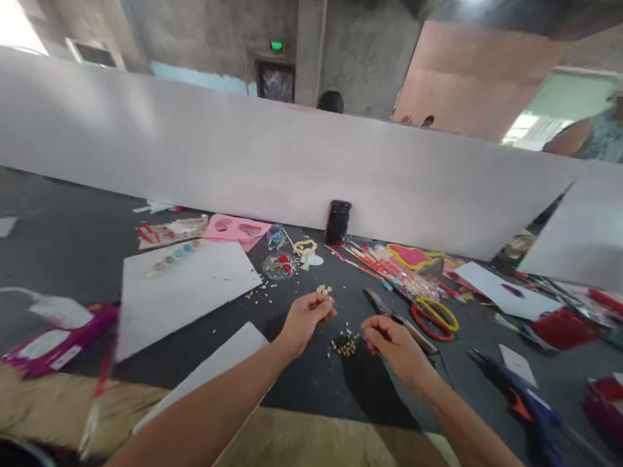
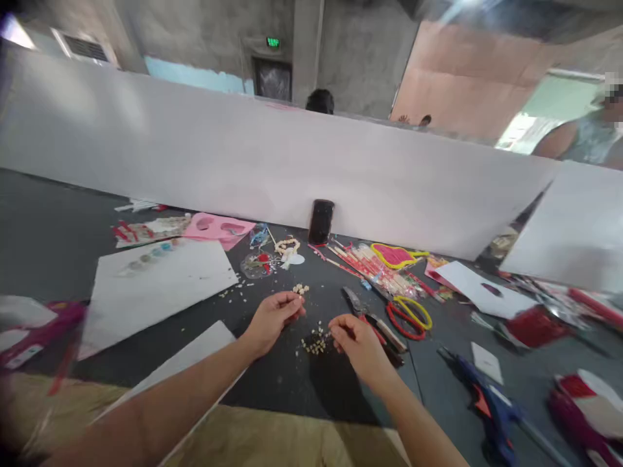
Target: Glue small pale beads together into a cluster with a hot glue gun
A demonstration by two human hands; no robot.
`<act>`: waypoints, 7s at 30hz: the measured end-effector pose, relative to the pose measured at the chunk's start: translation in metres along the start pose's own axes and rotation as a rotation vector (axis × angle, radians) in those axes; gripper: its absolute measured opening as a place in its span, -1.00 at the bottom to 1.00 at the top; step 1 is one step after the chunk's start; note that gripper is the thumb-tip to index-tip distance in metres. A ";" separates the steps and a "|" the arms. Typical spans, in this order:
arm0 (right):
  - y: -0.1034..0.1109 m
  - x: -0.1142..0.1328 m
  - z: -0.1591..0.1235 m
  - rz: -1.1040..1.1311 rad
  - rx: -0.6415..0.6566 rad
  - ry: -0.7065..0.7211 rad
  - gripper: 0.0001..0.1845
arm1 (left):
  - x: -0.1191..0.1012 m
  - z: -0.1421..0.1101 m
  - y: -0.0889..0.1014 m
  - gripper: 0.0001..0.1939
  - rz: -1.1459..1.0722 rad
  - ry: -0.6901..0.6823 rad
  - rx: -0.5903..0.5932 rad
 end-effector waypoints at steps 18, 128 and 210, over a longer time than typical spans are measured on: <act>0.067 0.005 -0.013 -0.427 -0.107 0.069 -0.79 | -0.014 -0.009 0.000 -0.74 -0.040 -0.093 -0.058; 0.018 -0.022 -0.003 -0.663 0.044 0.392 -0.52 | -0.010 -0.002 0.000 -0.85 -0.077 0.137 -0.091; 0.016 -0.016 -0.006 -0.725 0.071 0.311 -0.38 | -0.022 -0.011 -0.006 -0.87 0.211 0.159 0.118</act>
Point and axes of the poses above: each hand's wrist, its own z-axis towards the middle knuckle, its own y-axis out of the back of the hand, x = y × z, the point moved 1 cm from there along z, towards the middle knuckle, and after that the axes turned 3 degrees about z, right-handed, at the moved point
